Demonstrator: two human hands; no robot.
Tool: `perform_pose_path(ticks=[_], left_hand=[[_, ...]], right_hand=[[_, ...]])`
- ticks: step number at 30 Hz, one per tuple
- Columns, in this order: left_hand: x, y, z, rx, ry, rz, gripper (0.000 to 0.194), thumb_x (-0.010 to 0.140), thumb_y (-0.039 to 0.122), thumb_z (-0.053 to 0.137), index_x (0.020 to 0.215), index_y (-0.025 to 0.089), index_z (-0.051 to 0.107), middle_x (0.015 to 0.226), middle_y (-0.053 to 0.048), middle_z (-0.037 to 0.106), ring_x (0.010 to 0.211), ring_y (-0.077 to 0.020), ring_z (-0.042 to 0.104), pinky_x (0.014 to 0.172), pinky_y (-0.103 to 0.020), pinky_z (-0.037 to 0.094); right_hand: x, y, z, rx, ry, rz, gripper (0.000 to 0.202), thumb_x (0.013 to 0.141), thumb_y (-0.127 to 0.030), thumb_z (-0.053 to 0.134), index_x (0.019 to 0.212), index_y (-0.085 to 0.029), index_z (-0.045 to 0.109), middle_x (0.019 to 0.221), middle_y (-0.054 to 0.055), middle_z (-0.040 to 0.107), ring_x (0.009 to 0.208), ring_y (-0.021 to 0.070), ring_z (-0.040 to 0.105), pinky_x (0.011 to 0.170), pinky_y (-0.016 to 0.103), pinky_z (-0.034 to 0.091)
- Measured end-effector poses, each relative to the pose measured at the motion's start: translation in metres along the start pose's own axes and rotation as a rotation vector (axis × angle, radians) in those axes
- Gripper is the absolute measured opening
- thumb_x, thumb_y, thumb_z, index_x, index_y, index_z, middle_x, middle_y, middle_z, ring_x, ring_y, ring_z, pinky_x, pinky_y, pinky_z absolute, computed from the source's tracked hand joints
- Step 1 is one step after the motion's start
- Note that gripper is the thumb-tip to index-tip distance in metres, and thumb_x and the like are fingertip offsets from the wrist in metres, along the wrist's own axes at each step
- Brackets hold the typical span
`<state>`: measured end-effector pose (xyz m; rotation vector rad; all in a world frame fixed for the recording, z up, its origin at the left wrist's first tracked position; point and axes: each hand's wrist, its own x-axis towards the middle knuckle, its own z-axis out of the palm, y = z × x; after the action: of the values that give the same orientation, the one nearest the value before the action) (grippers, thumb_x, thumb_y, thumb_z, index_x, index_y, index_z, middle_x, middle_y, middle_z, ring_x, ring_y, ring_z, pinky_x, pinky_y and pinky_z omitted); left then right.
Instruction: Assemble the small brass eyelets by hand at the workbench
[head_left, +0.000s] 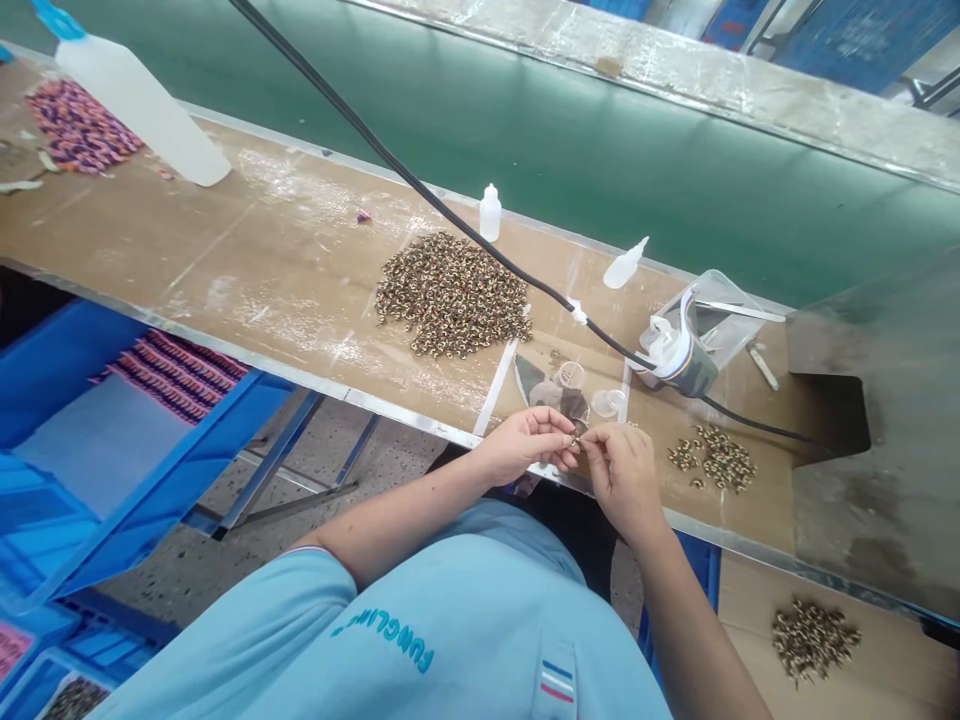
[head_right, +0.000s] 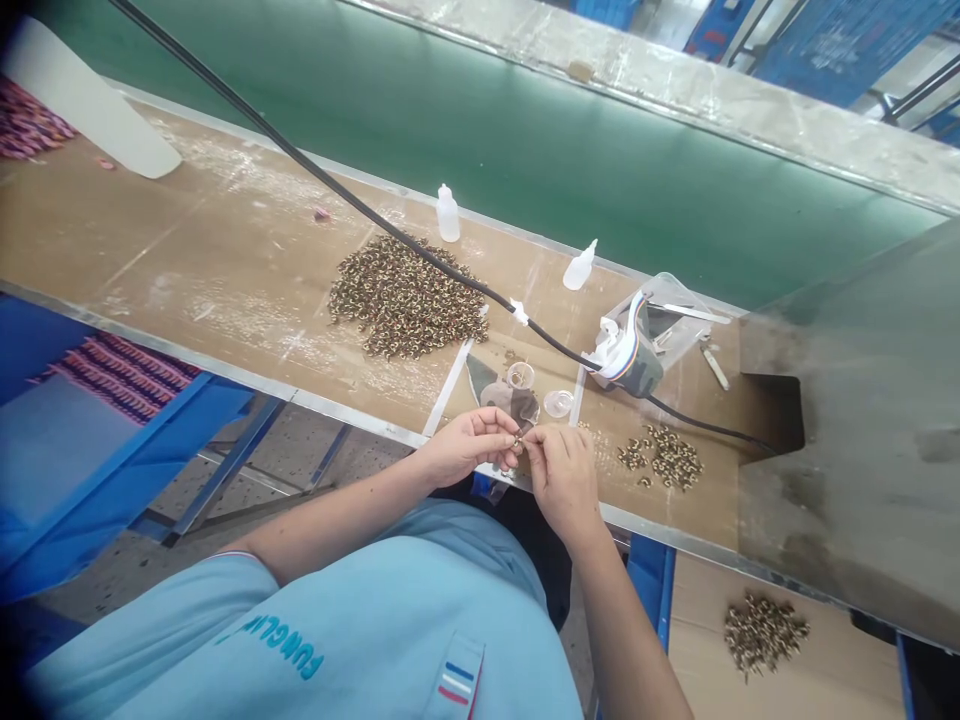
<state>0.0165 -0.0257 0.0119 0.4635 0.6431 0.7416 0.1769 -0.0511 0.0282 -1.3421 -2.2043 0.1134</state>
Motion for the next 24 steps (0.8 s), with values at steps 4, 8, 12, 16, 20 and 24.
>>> perform_pose_path(ticks=[4,8,12,16,20,24], left_hand=[[0.001,-0.0007,-0.0008,0.01,0.005,0.0,0.041,0.057,0.03,0.081,0.081,0.011,0.054,0.066,-0.002,0.067,0.056,-0.011,0.063,0.055,-0.022,0.048],[0.0007,-0.0002,-0.0002,0.009,0.014,-0.007,0.041,0.055,0.029,0.082,0.079,0.012,0.054,0.065,-0.002,0.067,0.054,-0.0104,0.063,0.053,-0.021,0.048],[0.0,0.0017,0.0008,-0.004,0.031,-0.022,0.039,0.054,0.026,0.082,0.077,0.012,0.054,0.063,-0.001,0.067,0.051,-0.009,0.061,0.052,-0.02,0.048],[0.0002,0.0039,0.0008,-0.015,0.052,-0.043,0.034,0.055,0.02,0.08,0.075,0.011,0.054,0.063,-0.002,0.067,0.05,-0.0087,0.06,0.051,-0.02,0.047],[0.0008,0.0048,0.0003,-0.017,0.066,-0.066,0.031,0.057,0.016,0.078,0.075,0.011,0.054,0.062,-0.003,0.067,0.05,-0.0092,0.06,0.051,-0.02,0.047],[0.0012,0.0045,-0.0002,-0.01,0.071,-0.07,0.029,0.059,0.014,0.077,0.076,0.01,0.053,0.062,-0.003,0.066,0.05,-0.0095,0.061,0.051,-0.02,0.047]], right_hand=[[0.0003,-0.0002,-0.0005,-0.029,0.004,-0.009,0.011,0.091,-0.019,0.044,0.082,-0.021,0.047,0.075,0.0,0.06,0.073,0.0143,0.051,0.072,0.028,0.034],[0.0,-0.0007,-0.0008,-0.085,-0.008,-0.029,0.011,0.092,-0.019,0.043,0.082,-0.021,0.048,0.076,0.001,0.061,0.072,0.0149,0.051,0.073,0.03,0.035],[-0.0013,-0.0014,0.0011,-0.091,-0.009,-0.018,0.01,0.091,-0.019,0.044,0.082,-0.021,0.048,0.076,0.001,0.061,0.071,0.0152,0.052,0.072,0.031,0.035],[-0.0017,-0.0013,0.0043,-0.011,0.006,0.017,0.011,0.091,-0.019,0.044,0.082,-0.022,0.048,0.075,0.001,0.06,0.072,0.0152,0.053,0.069,0.03,0.037],[-0.0009,-0.0013,0.0053,0.021,0.013,0.006,0.011,0.09,-0.017,0.045,0.081,-0.022,0.049,0.075,0.001,0.06,0.073,0.0152,0.053,0.069,0.03,0.039],[-0.001,-0.0014,0.0054,0.024,0.019,-0.03,0.01,0.09,-0.015,0.045,0.083,-0.021,0.05,0.078,0.003,0.06,0.075,0.0153,0.052,0.07,0.029,0.04]])
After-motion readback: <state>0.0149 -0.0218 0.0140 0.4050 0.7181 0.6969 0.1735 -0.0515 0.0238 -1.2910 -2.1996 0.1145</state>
